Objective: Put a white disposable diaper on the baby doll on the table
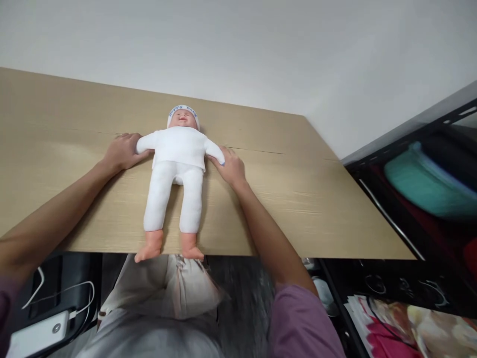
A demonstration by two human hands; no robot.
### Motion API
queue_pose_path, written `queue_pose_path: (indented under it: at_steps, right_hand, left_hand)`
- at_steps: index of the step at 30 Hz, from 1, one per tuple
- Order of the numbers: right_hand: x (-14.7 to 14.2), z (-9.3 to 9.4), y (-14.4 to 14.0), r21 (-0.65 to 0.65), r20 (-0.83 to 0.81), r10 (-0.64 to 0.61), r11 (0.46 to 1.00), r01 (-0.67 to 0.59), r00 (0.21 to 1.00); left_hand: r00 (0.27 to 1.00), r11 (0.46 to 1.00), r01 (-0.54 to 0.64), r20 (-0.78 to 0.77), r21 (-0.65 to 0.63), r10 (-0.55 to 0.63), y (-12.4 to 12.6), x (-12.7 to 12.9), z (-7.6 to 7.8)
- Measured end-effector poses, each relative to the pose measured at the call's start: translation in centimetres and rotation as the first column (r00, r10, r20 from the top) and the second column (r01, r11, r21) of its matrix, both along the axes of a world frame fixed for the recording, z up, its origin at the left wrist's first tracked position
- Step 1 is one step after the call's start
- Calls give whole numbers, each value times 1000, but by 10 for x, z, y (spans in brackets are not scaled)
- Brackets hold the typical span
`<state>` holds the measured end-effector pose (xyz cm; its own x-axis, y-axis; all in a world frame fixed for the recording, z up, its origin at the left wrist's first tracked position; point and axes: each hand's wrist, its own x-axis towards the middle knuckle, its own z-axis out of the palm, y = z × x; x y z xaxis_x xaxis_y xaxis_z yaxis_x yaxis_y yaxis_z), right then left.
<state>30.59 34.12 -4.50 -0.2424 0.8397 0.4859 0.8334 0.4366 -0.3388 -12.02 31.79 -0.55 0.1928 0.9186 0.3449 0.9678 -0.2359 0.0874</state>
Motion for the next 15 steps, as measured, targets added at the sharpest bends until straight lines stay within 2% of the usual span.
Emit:
queue_pose_path:
  at_steps: [4,9,12,15]
  right_hand:
    - [2,2,28,28,12,38,999,-39,999]
    - [-4,5,66,68,56,-24,997,20,998]
    - [-9,5,91,93,75,-40,995,32,996]
    - [-13,2,109,112,76,-73,992,64,994]
  left_hand:
    - [1000,998,-5,31,64,3,33,-7,-4]
    - [996,990,-12,85,137,1,72,-14,-8]
    - [994,988,-27,110,149,11,92,-15,-7]
    - [992,991,-44,125,130,27,103,-13,-5]
